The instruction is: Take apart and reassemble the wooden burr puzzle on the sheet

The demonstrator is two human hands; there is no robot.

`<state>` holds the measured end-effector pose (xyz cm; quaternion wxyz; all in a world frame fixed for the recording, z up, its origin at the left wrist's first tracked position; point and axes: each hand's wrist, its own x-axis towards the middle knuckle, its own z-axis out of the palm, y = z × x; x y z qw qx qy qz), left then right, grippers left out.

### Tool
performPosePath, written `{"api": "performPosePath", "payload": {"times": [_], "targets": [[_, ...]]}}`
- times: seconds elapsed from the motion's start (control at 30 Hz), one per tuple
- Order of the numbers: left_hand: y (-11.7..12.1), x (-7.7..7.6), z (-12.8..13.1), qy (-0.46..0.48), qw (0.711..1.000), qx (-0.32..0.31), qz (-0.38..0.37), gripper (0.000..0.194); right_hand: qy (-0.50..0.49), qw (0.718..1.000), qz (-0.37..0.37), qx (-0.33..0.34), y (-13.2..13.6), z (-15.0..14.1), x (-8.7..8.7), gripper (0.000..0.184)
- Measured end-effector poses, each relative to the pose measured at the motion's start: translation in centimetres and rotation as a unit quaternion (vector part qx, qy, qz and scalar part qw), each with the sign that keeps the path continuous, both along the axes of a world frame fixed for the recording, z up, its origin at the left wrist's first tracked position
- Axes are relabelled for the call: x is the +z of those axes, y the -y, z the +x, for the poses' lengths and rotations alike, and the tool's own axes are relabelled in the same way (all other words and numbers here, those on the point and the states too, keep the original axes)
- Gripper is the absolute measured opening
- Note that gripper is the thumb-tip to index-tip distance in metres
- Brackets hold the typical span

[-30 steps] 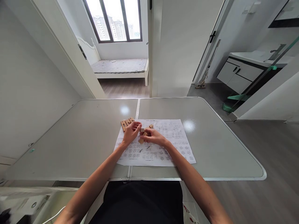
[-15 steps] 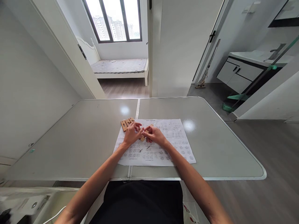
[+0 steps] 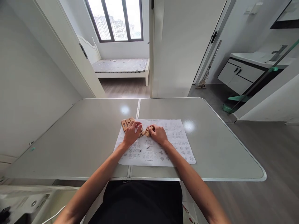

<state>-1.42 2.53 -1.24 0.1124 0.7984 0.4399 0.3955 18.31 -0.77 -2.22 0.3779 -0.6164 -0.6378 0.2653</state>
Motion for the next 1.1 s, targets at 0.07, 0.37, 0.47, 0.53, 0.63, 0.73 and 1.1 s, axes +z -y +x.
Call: {"api": "performPosePath", "payload": {"times": [0.07, 0.37, 0.47, 0.53, 0.63, 0.73, 1.1], "targets": [[0.2, 0.2, 0.0, -0.022, 0.999, -0.037, 0.014, 0.021, 0.015, 0.999, 0.01, 0.028, 0.0, -0.2, -0.1, 0.034], [1.1, 0.8, 0.0, -0.101, 0.981, -0.166, -0.015, 0.054, 0.051, 0.994, 0.086, 0.041, 0.1, -0.4, -0.6, 0.04], [1.0, 0.7, 0.0, -0.112, 0.978, -0.172, -0.026, 0.058, 0.033, 0.994, 0.102, 0.033, 0.0, -0.4, -0.8, 0.034], [0.9, 0.6, 0.0, -0.116, 0.978, -0.17, -0.031, 0.058, 0.023, 0.994, 0.104, 0.03, 0.0, -0.4, -0.9, 0.03], [0.8, 0.3, 0.0, -0.12, 0.979, -0.159, -0.032, 0.054, -0.022, 0.995, 0.091, 0.03, 0.1, -0.6, -0.6, 0.026], [0.9, 0.3, 0.0, -0.121, 0.983, -0.135, -0.015, 0.05, -0.102, 0.992, 0.049, 0.053, 0.3, -0.9, -0.1, 0.025], [-0.3, 1.3, -2.0, -0.131, 0.988, -0.081, 0.029, 0.069, -0.164, 0.985, 0.039, 0.028, 0.1, -1.1, -0.2, 0.026]]}}
